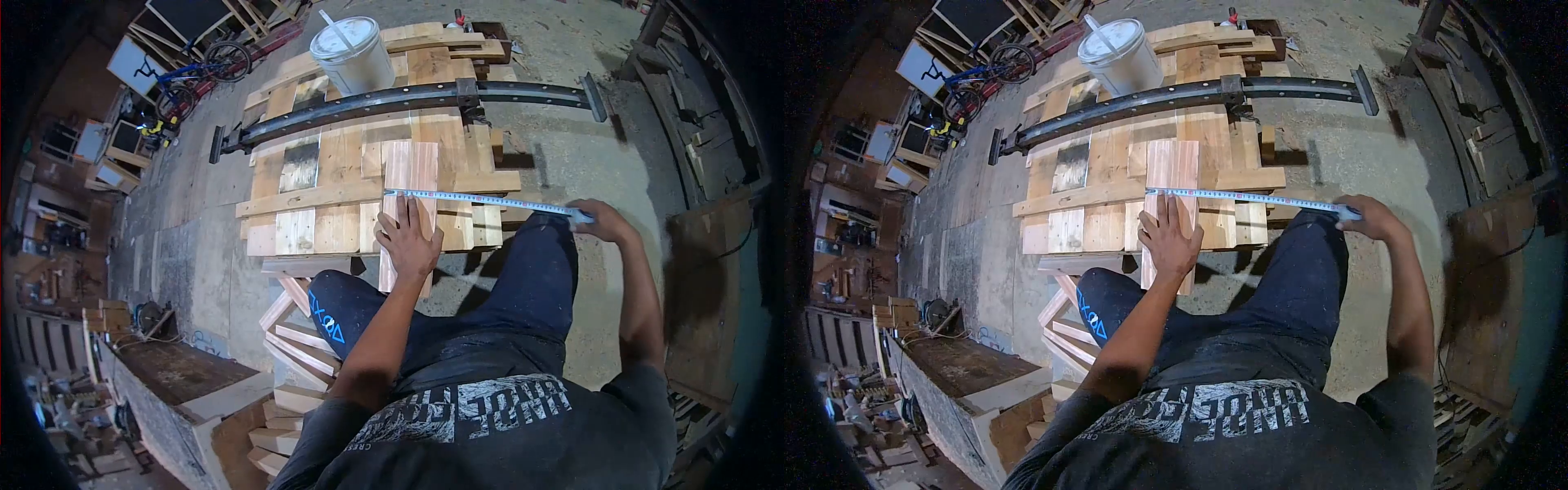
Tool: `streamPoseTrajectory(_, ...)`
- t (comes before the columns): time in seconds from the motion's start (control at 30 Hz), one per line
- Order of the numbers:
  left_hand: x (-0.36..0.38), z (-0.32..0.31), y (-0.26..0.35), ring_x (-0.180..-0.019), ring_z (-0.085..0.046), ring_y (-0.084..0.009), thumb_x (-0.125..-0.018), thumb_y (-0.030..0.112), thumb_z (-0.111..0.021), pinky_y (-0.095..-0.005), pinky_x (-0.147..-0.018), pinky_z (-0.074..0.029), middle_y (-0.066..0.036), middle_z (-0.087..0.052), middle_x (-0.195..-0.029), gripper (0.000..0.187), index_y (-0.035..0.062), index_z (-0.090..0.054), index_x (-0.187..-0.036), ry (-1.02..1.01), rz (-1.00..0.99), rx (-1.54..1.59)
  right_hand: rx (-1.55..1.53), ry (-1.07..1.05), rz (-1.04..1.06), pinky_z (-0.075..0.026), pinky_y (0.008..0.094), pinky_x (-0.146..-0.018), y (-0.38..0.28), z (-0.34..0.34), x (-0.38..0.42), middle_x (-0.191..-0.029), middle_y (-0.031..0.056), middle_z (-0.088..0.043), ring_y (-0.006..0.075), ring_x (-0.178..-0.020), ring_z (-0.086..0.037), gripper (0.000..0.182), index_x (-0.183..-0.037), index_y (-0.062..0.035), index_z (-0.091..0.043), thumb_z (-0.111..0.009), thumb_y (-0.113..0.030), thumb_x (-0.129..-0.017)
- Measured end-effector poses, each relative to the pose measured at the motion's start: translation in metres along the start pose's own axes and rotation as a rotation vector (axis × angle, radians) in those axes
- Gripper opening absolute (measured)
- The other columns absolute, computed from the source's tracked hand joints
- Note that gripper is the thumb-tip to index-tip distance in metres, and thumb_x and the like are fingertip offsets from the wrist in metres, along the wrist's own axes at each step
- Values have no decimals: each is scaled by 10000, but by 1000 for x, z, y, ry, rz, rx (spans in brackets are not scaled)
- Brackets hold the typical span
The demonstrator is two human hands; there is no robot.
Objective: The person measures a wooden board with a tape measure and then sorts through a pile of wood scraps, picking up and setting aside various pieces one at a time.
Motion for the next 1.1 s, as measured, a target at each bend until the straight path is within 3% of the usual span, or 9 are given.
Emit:
streamPoseTrajectory(0.13,-2,2,-1,-1326,-197,-525,-799,485,-538,-627,-1028,-194,-70,-177,-1566,833,89,-268,-1480,16,5,12,-143,3,-60,-462,376,-907,35,16,23,-1102,118,-641,250,-1026,-596,489,-1186,-82,-611,-778,-148,-731)
streamPoseTrajectory(0.23,0,0,-2,-1323,-202,-518,-796,477,-548,-626,-1023,-199,-84,-169,-1565,845,94,-249,-1486,1,14,10,-184,-6,-32,-462,380,-900,28,9,12,-1044,126,-653,245,-987,-601,468,-1154,-56,-631,-771,-213,-736)
streamPoseTrajectory(0.37,0,1,-2,-1310,-221,-503,-794,475,-551,-622,-1018,-206,-116,-156,-1562,842,86,-257,-1480,44,7,21,-260,-61,-91,-463,382,-900,-38,0,-8,-1061,142,-654,270,-992,-608,479,-1144,-35,-637,-739,-300,-758)
streamPoseTrajectory(0.43,1,4,-1,-1302,-231,-493,-793,480,-546,-618,-1017,-210,-126,-160,-1558,828,69,-292,-1465,68,-2,13,-187,55,105,-467,379,-878,-46,-17,-42,-1053,151,-660,279,-979,-616,460,-1132,-50,-647,-729,-322,-769)
streamPoseTrajectory(0.53,0,2,-2,-1304,-229,-492,-786,469,-567,-627,-1022,-205,-126,-149,-1560,843,73,-277,-1471,41,12,32,-236,101,219,-478,367,-849,-83,-34,-72,-1031,138,-672,261,-952,-628,450,-1121,-71,-656,-723,-340,-767)
streamPoseTrajectory(0.7,0,4,0,-1322,-208,-497,-783,467,-579,-633,-1027,-204,-126,-144,-1560,853,75,-266,-1474,18,17,38,-276,66,234,-495,355,-796,-141,-48,-93,-980,117,-685,240,-880,-645,404,-1082,-92,-673,-705,-336,-762)
streamPoseTrajectory(0.87,0,2,-1,-1341,-186,-493,-786,468,-579,-626,-1042,-184,-130,-162,-1553,830,68,-299,-1457,-14,45,40,-287,59,280,-505,354,-740,-154,-62,-112,-876,102,-695,243,-808,-659,372,-1026,-96,-690,-699,-337,-743)
streamPoseTrajectory(1.1,0,-1,-4,-1325,-191,-485,-772,445,-607,-628,-1034,-177,-186,-214,-1497,768,52,-365,-1386,42,31,81,-292,59,267,-505,361,-735,-164,-63,-119,-864,122,-692,256,-799,-658,365,-1013,-89,-694,-691,-331,-739)
Point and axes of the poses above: each hand's wrist, its own x-axis away from the middle knuckle, its own z-axis out of the back of the hand, y = z × x, the point moved 8 cm from there along -x, towards the middle knuckle
